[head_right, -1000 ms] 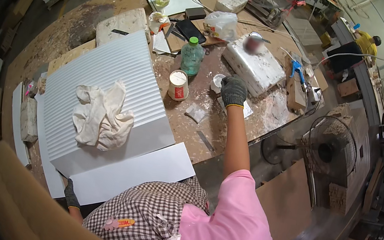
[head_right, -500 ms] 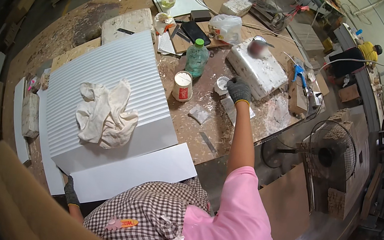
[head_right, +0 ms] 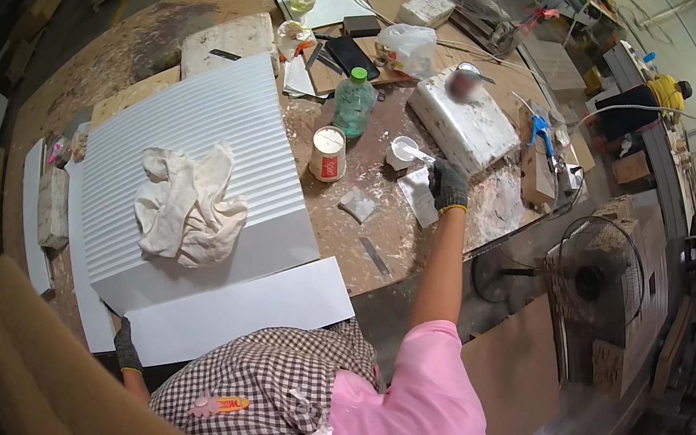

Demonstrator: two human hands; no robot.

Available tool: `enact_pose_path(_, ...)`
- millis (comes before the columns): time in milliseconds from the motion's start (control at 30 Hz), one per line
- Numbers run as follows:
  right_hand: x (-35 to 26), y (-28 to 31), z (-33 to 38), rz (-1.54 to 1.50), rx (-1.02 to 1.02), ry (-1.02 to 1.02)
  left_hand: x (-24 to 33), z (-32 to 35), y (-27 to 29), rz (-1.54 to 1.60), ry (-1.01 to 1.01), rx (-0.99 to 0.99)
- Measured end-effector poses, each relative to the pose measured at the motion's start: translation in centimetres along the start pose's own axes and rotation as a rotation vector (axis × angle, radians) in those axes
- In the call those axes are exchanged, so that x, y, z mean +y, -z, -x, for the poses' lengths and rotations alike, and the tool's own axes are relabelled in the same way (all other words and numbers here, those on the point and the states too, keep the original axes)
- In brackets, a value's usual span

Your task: The person wipes a white corrugated panel with a cloth, then uses a small brush to apply a substance from a container onto the panel. They continue wiping the panel with the cloth, handling the panel and tools on a cluttered workbench.

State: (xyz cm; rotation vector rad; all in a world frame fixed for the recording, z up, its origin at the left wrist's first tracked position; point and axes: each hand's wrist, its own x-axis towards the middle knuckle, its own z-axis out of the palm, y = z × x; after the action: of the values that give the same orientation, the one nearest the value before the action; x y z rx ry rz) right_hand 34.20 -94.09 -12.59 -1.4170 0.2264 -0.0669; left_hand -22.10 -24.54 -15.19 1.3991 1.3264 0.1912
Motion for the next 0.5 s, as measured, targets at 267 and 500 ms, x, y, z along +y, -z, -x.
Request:
enact_pose_path(267, -5.2, 2.0, 8.6, 0.603, 0.37, 0.186, -3.4, -2.9, 0.2, 0.055, -0.039, -0.026)
enact_pose_path(500, -4.2, -1.7, 12.1, 1.037, 0.319, 0.478, -9.5, -7.5, 8.6, 0.544, 0.055, -0.07)
